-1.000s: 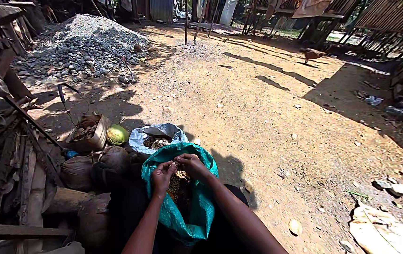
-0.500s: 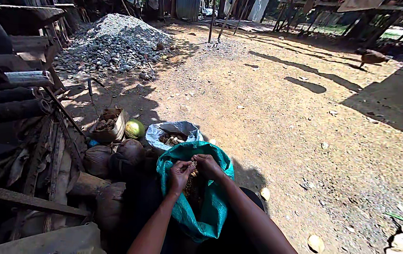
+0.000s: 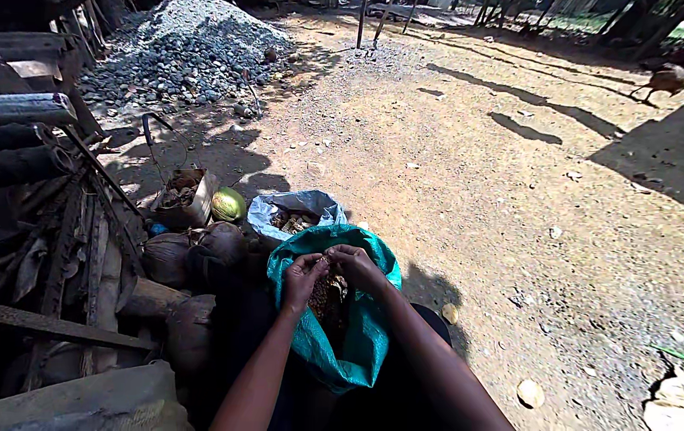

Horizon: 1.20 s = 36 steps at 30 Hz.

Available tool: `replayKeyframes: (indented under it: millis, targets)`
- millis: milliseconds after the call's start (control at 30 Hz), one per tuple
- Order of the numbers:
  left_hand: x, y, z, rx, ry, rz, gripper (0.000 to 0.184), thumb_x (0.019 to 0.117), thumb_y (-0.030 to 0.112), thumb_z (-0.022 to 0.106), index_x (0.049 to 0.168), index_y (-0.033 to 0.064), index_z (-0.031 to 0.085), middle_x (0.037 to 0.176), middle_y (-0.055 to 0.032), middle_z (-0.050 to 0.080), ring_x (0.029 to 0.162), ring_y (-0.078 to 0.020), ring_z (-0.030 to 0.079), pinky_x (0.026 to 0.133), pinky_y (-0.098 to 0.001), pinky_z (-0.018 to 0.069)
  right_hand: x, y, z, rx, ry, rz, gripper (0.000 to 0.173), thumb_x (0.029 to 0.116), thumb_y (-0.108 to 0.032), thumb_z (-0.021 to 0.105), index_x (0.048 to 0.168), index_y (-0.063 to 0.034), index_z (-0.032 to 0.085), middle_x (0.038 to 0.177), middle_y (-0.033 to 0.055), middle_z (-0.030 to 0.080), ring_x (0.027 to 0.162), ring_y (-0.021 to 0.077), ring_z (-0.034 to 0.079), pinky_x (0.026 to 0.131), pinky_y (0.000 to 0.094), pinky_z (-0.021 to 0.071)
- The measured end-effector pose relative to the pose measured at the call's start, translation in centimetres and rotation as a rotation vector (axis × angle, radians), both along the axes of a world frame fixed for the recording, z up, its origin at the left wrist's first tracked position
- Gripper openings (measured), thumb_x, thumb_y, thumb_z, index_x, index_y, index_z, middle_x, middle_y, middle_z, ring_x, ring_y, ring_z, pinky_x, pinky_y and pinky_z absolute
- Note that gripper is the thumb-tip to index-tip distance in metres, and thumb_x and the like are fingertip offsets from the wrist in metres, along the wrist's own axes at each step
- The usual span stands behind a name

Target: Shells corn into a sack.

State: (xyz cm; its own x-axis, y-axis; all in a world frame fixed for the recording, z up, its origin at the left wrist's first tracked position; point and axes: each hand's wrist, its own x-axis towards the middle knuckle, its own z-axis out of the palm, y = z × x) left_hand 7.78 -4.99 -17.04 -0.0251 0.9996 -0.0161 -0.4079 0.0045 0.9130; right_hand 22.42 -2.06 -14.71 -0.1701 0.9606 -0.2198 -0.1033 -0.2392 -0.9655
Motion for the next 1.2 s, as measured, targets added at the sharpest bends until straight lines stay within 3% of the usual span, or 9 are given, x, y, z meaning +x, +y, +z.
replayKeyframes:
  millis: [100, 300, 500, 567, 667, 833, 933, 1033, 1200]
  targets:
    - [0.15, -0.04, -0.46, 0.083, 0.069, 0.014, 0.014, 0.0899, -0.011, 0.067, 0.103, -0.0121, 0.064, 0.090, -0.0098, 0.071, 0.077, -0.0092, 0.071, 0.077, -0.0247, 0.0611, -0.21, -0.18, 0.15, -0.004, -0.009, -0.025, 0.018, 0.1042, -0.004, 0.049, 0.096, -0.0002, 0.065, 0.072, -0.0027, 0.061, 0.058, 0.0026, 0.053, 0.058, 0.0189, 0.0469]
    - [0.45, -0.09, -0.81, 0.144, 0.151, -0.001, 0.017, 0.0891, -0.010, 0.069, 0.105, -0.0137, 0.063, 0.098, -0.0138, 0.071, 0.081, -0.0099, 0.071, 0.079, -0.0242, 0.0605, -0.44, -0.30, 0.55, -0.021, -0.016, -0.065, 0.027, 0.1079, -0.006, 0.042, 0.092, -0.0002, 0.063, 0.074, 0.0001, 0.066, 0.065, 0.0059, 0.062, 0.065, 0.0223, 0.0536]
    - [0.39, -0.01, -0.49, 0.067, 0.081, 0.022, 0.015, 0.0904, -0.011, 0.067, 0.105, -0.0127, 0.063, 0.090, -0.0092, 0.071, 0.075, -0.0089, 0.070, 0.076, -0.0237, 0.0607, -0.57, -0.33, 0.43, -0.023, -0.005, -0.071, 0.042, 0.1125, -0.020, 0.034, 0.094, -0.0006, 0.065, 0.069, -0.0029, 0.059, 0.057, 0.0031, 0.053, 0.058, 0.0193, 0.0468]
    - [0.39, -0.04, -0.37, 0.055, 0.080, 0.022, 0.015, 0.0908, -0.010, 0.067, 0.105, -0.0129, 0.063, 0.091, -0.0103, 0.071, 0.076, -0.0092, 0.070, 0.076, -0.0239, 0.0609, -0.48, -0.29, 0.19, -0.001, -0.006, -0.058, 0.032, 0.1100, -0.015, 0.042, 0.094, -0.0004, 0.066, 0.067, -0.0045, 0.058, 0.052, 0.0002, 0.047, 0.054, 0.0165, 0.0421]
    - [0.43, -0.05, -0.35, 0.060, 0.097, 0.017, 0.015, 0.0903, -0.010, 0.068, 0.104, -0.0125, 0.063, 0.092, -0.0107, 0.070, 0.076, -0.0090, 0.070, 0.076, -0.0237, 0.0607, -0.55, -0.38, 0.13, 0.003, -0.023, -0.059, 0.017, 0.1039, -0.004, 0.053, 0.093, 0.0005, 0.065, 0.068, -0.0041, 0.058, 0.052, -0.0006, 0.046, 0.053, 0.0154, 0.0414]
    - [0.46, -0.17, -0.44, 0.077, 0.130, -0.005, 0.017, 0.0897, -0.011, 0.068, 0.106, -0.0139, 0.062, 0.098, -0.0131, 0.069, 0.079, -0.0090, 0.070, 0.078, -0.0241, 0.0604, -0.62, -0.23, -0.11, 0.023, -0.058, -0.069, 0.026, 0.1076, -0.006, 0.045, 0.092, 0.0019, 0.065, 0.072, 0.0000, 0.065, 0.063, 0.0047, 0.061, 0.063, 0.0214, 0.0531]
    - [0.45, -0.14, -0.30, 0.072, 0.108, 0.012, 0.016, 0.0897, -0.010, 0.068, 0.104, -0.0133, 0.063, 0.094, -0.0114, 0.070, 0.077, -0.0088, 0.070, 0.077, -0.0238, 0.0607, -0.66, -0.34, 0.08, 0.025, -0.050, -0.058, 0.029, 0.1089, -0.009, 0.043, 0.092, 0.0003, 0.064, 0.071, -0.0011, 0.064, 0.062, 0.0039, 0.060, 0.063, 0.0207, 0.0523]
    - [0.39, -0.18, -0.25, 0.065, 0.097, 0.020, 0.015, 0.0899, -0.010, 0.068, 0.104, -0.0123, 0.063, 0.093, -0.0105, 0.070, 0.077, -0.0090, 0.070, 0.077, -0.0242, 0.0609, -0.73, -0.26, -0.14, 0.039, -0.056, -0.058, 0.023, 0.1063, -0.009, 0.050, 0.091, -0.0005, 0.066, 0.065, -0.0049, 0.056, 0.053, -0.0002, 0.048, 0.054, 0.0161, 0.0420]
    - [0.50, -0.24, -0.40, 0.067, 0.119, 0.008, 0.017, 0.0886, -0.011, 0.069, 0.104, -0.0134, 0.062, 0.094, -0.0114, 0.070, 0.078, -0.0090, 0.070, 0.078, -0.0240, 0.0607, -0.67, -0.41, -0.06, 0.069, -0.115, -0.059, 0.025, 0.1064, -0.007, 0.050, 0.089, 0.0014, 0.066, 0.070, -0.0022, 0.062, 0.061, 0.0015, 0.056, 0.062, 0.0188, 0.0487]
